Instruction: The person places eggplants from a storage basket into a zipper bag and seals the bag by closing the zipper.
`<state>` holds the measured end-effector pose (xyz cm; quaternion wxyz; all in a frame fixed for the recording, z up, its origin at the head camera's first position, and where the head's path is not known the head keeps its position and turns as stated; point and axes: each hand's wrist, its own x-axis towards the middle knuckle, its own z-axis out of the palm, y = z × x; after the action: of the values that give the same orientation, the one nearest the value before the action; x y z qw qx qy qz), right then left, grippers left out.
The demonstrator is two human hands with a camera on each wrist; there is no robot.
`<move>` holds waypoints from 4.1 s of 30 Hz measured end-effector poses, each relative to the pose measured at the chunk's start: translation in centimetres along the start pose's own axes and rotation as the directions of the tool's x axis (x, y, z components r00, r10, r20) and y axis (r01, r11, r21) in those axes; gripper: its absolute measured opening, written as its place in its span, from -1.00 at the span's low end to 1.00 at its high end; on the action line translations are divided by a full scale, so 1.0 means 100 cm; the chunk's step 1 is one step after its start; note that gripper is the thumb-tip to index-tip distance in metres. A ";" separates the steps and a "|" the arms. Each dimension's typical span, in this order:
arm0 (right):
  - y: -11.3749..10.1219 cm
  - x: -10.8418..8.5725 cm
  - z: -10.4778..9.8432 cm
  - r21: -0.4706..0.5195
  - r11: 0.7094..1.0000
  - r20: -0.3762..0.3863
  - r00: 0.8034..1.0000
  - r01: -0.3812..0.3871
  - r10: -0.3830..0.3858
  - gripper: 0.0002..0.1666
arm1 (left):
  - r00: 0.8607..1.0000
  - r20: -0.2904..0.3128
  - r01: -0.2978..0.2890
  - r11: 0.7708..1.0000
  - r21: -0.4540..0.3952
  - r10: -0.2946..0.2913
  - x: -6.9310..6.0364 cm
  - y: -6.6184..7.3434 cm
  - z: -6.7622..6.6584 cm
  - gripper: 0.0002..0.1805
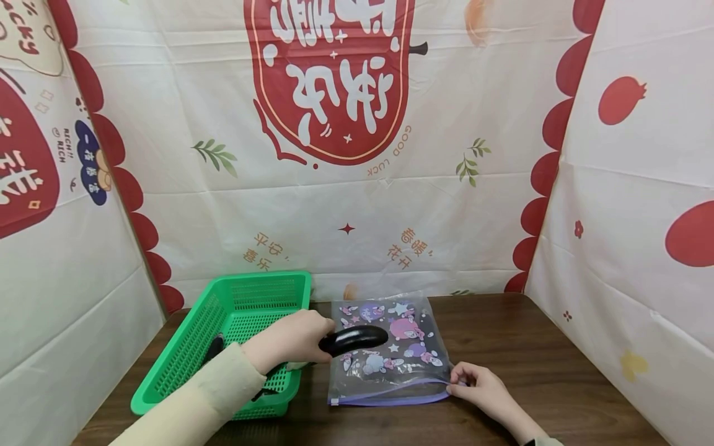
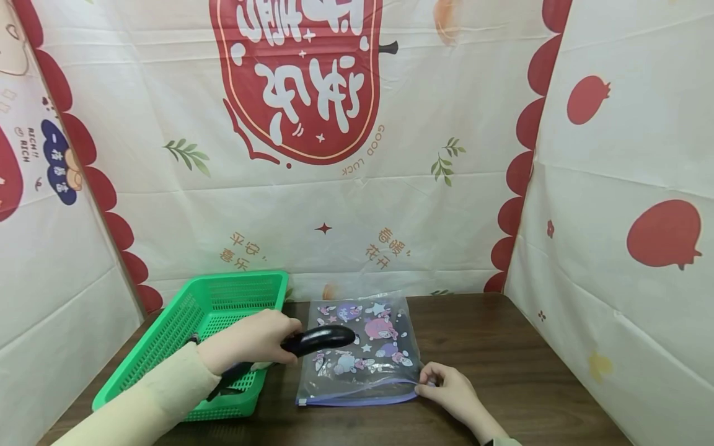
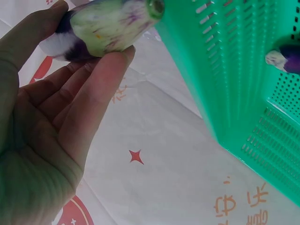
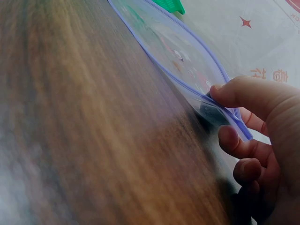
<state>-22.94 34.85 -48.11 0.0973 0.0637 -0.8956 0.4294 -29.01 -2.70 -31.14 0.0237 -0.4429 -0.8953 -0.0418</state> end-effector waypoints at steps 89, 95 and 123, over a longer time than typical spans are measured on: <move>0.005 0.000 0.000 0.032 0.999 -0.001 1.000 0.023 -0.023 -0.80 | 0.991 -0.085 0.102 0.994 0.042 -0.098 0.044 0.097 0.102 -0.56; -0.002 -0.001 -0.001 0.028 0.999 0.001 1.000 0.030 -0.030 -0.83 | 0.989 -0.098 0.115 0.993 0.011 -0.114 0.046 0.102 0.105 -0.55; 0.010 0.000 0.001 0.103 0.978 -0.001 0.984 0.179 -0.180 -0.85 | 0.968 -0.062 0.229 0.955 -0.189 -0.245 0.062 0.101 0.118 -0.48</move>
<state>-23.17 35.38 -48.91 0.1286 0.1512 -0.8634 0.4639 -24.81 9.38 -41.89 0.0161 -0.3304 -0.9327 -0.1437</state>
